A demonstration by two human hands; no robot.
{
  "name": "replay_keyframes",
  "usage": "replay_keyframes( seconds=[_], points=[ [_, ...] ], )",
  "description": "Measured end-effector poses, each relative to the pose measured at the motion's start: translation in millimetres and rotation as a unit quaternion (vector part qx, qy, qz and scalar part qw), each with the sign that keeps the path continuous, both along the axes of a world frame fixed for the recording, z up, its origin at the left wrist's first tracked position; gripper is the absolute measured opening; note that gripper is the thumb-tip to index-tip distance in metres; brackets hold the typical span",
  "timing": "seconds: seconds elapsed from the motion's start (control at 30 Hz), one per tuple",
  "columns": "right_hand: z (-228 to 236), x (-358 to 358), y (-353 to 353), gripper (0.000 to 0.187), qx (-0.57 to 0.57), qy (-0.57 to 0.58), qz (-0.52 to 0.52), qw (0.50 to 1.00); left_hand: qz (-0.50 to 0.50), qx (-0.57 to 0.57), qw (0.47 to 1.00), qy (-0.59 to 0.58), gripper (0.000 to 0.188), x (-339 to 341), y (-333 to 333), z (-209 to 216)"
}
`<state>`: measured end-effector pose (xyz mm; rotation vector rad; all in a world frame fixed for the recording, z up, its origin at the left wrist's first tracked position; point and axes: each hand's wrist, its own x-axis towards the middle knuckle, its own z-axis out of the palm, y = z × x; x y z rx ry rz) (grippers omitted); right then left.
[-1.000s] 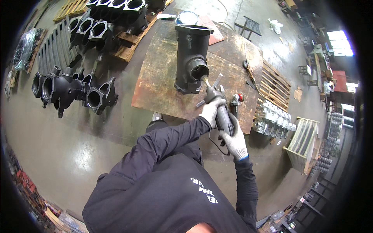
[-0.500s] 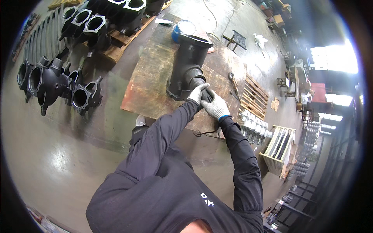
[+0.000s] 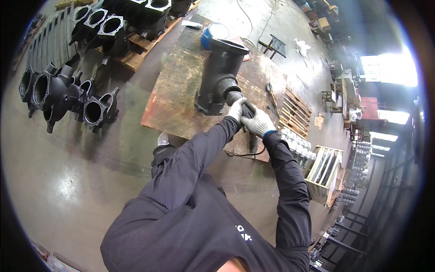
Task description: The person uses an angle grinder to smooth the edges and surfaces of a dark metal casting on a workbench. They reposition the part several times to access different areas, then switch to a smaller rotary tool to finish the interior of a cylindrical opening.
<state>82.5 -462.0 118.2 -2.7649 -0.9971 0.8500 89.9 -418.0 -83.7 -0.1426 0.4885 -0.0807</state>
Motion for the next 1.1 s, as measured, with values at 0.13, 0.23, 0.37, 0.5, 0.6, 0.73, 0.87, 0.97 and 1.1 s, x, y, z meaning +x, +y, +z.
replay_keyframes(
  seconds=[0.13, 0.23, 0.37, 0.5, 0.6, 0.73, 0.87, 0.97, 1.1],
  points=[
    [29.3, -18.1, -25.3, 0.079, 0.006, -0.004, -0.012, 1.000, 0.055, 0.033, 0.993, 0.099, 0.046, -13.1, -28.2, 34.5],
    [44.4, -30.4, -37.8, 0.077, -0.003, -0.001, -0.028, 1.000, 0.045, 0.050, 0.990, 0.128, 0.033, -25.9, -39.4, 55.9],
    [46.9, -30.8, -33.9, 0.077, -0.014, -0.004, -0.018, 1.000, 0.047, 0.039, 0.990, 0.130, 0.033, -31.2, -33.1, 61.3],
    [23.7, -11.6, -12.0, 0.078, 0.007, -0.001, 0.002, 1.000, 0.026, 0.053, 0.993, 0.107, 0.057, -16.3, -7.4, 41.0],
    [-2.8, 4.4, 7.0, 0.079, -0.011, -0.001, 0.000, 1.000, 0.018, 0.008, 0.996, 0.083, 0.057, -5.7, 9.0, 24.2],
    [-20.5, 13.1, 9.8, 0.080, -0.005, 0.006, 0.001, 1.000, -0.006, -0.037, 0.998, -0.047, 0.053, -7.4, 25.3, 12.1],
    [-22.8, 14.1, 10.8, 0.079, -0.034, -0.022, 0.012, 0.999, 0.001, -0.022, 0.999, -0.027, 0.043, -11.3, 22.8, 14.9],
    [-20.2, 10.6, 10.1, 0.079, -0.023, -0.015, 0.019, 0.999, 0.042, 0.016, 0.999, 0.027, 0.046, -3.9, 12.1, 11.3],
    [-10.0, 1.1, -2.3, 0.078, 0.008, -0.011, 0.018, 1.000, -0.048, 0.044, 0.998, -0.028, 0.076, 12.1, -0.9, -8.8]
  ],
)
